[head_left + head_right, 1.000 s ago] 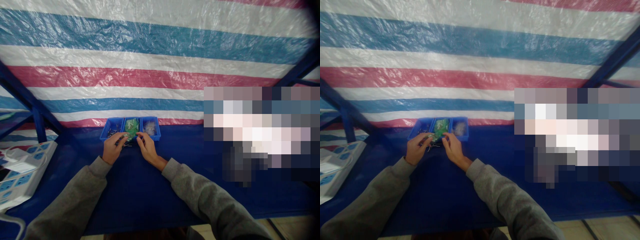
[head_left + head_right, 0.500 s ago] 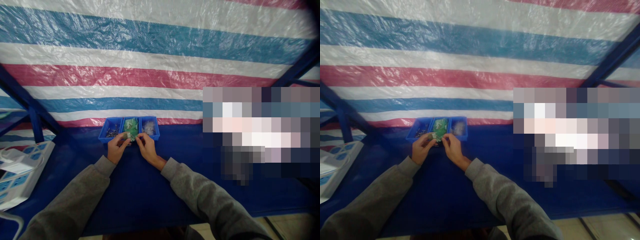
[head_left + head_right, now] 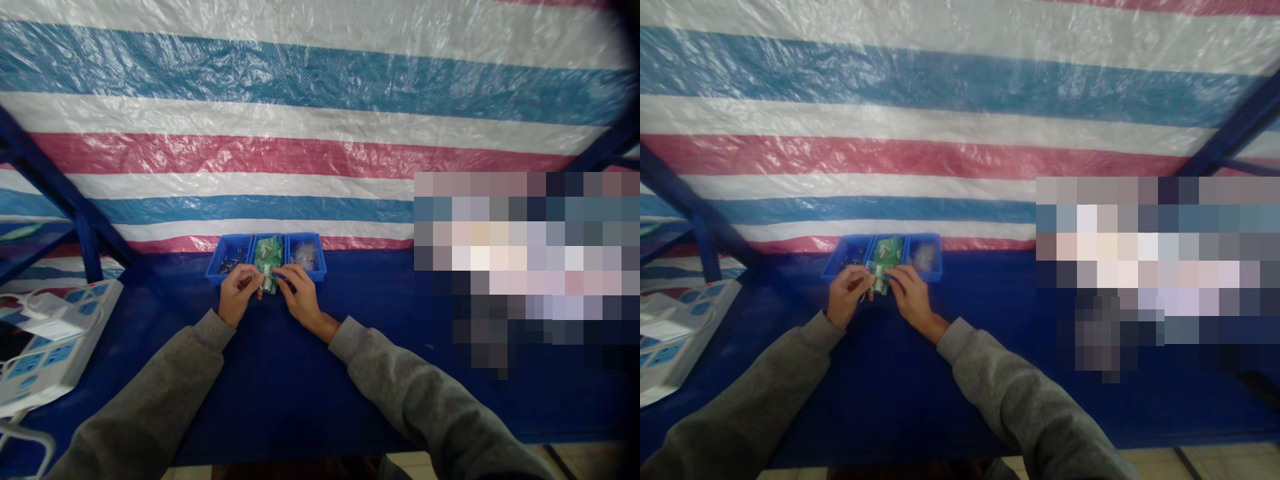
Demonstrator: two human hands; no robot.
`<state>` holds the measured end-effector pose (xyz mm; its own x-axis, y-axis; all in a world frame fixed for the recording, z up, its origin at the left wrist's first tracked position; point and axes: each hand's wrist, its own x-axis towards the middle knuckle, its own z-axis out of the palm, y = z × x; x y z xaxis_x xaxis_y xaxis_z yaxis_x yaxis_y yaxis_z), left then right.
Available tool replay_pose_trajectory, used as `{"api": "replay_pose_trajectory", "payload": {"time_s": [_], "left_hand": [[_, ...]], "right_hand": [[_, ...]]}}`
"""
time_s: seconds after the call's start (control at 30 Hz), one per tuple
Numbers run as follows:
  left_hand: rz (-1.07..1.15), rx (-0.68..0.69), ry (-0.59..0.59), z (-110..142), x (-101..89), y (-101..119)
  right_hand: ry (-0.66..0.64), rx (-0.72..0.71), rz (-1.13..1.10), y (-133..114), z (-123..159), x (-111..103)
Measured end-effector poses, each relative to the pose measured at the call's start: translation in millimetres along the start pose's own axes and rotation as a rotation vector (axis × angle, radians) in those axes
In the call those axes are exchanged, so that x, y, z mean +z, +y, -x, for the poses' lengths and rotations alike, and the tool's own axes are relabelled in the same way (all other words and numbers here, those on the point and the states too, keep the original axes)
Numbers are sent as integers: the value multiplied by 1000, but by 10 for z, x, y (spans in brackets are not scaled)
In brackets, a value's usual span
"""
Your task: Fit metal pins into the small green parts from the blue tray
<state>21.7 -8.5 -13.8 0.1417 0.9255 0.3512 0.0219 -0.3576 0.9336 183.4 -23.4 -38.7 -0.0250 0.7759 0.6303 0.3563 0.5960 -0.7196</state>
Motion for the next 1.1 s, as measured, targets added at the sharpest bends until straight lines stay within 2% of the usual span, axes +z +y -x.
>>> {"api": "replay_pose_trajectory", "payload": {"time_s": [0.13, 0.27, 0.4, 0.47, 0.57, 0.8, 0.93, 1.1], "left_hand": [[-5, -29, -28, -10, -42, 26], [-58, 4, -62, 16, -99, 34], [-327, 189, -99, 43, -141, 87], [-489, 292, -58, 41, -142, 118], [-577, 346, 13, 33, -125, 112], [-479, 274, 60, 41, -116, -51], [-318, 223, 145, 28, -117, -77], [-223, 214, 154, 18, -100, -93]], "right_hand": [[14, 5, 7, 2, -3, -6], [29, 10, 14, -7, -5, -16], [32, 24, -5, -3, -1, -6], [20, 53, -3, 8, 6, 7], [17, 78, -4, 18, 15, 19], [25, 83, 2, -20, 15, 3], [-11, 63, -3, -26, 17, -11], [-7, 99, -53, 22, 17, -3]]}}
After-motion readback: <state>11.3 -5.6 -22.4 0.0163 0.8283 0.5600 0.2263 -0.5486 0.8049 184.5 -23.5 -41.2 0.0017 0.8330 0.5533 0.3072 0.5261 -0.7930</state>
